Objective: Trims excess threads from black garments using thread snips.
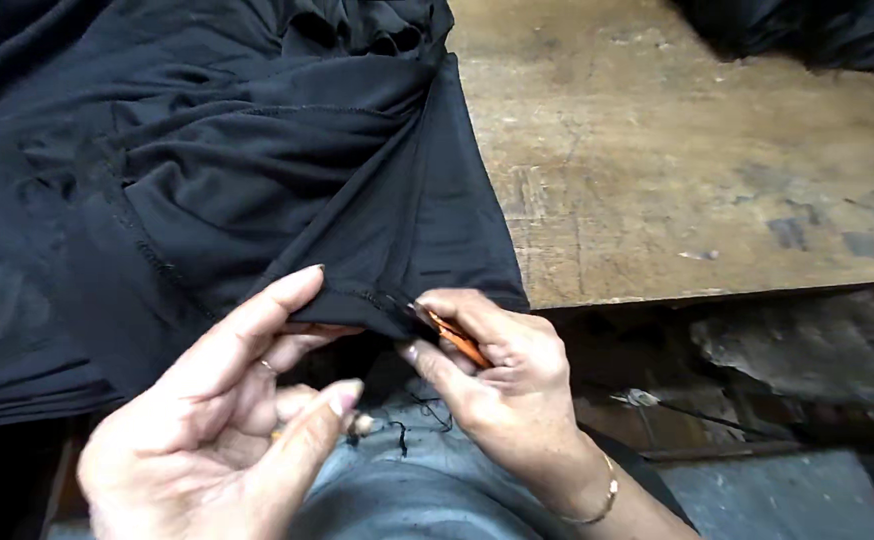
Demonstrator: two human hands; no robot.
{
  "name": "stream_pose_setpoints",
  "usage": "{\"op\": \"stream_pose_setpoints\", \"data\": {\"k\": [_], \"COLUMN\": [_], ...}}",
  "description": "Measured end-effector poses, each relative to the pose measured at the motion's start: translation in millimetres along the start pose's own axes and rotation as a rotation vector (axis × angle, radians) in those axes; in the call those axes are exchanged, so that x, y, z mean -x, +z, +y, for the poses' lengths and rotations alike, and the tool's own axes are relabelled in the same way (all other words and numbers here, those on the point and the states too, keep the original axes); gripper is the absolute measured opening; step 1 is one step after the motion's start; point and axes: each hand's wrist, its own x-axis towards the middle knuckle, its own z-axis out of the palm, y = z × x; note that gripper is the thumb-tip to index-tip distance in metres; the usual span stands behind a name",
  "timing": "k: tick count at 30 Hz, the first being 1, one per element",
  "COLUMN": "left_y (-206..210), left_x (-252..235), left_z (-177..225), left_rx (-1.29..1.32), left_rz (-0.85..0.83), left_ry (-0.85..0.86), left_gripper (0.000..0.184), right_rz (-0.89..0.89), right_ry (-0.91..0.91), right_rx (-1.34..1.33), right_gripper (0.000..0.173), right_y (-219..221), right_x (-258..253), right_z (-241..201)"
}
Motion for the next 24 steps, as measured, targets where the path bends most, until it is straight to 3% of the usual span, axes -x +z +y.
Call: {"op": "stream_pose_setpoints", "data": {"k": [2, 5, 8, 12, 16, 19, 20, 22, 24], "left_y": [-9, -26, -26, -22, -23, -36, -41, -57, -66], "left_x": [-11, -32, -52, -62, -62, -63, -67, -67, -57], "left_z": [-5, -4, 5, 10, 5, 6, 10, 12, 14], "left_rx": [-0.350, -0.742, -0.632, -0.537, -0.401, -0.225, -0.215, -0.273, -0.531], "left_rz": [0.015, -0.014, -0.104, -0.146, -0.140, -0.020, 0.034, 0.112, 0.228], "left_ry": [0.166, 0.255, 0.105, -0.039, -0.057, -0.006, 0.012, 0.058, 0.049], "left_gripper": [0.051, 0.026, 0.022, 0.030, 0.028, 0.014, 0.018, 0.035, 0.035], "right_rz": [-0.033, -0.153, -0.184, -0.184, -0.196, -0.103, -0.063, 0.032, 0.108], "right_ry": [0.087, 0.487, 0.771, 0.903, 0.811, 0.453, 0.336, 0.212, 0.185], "right_rx": [-0.154, -0.726, -1.112, -1.282, -1.083, -0.605, -0.456, -0.245, -0.114], "right_gripper": [0.015, 0.013, 0.020, 0.023, 0.021, 0.013, 0.008, 0.004, 0.014], "right_y": [-2, -14, -25, -27, -27, -35, -41, -55, -68], "right_x": [-5, -13, -20, -20, -18, -10, -6, 0, 9], "right_z": [-4, -9, -8, -6, -8, -8, -6, 0, 11]}}
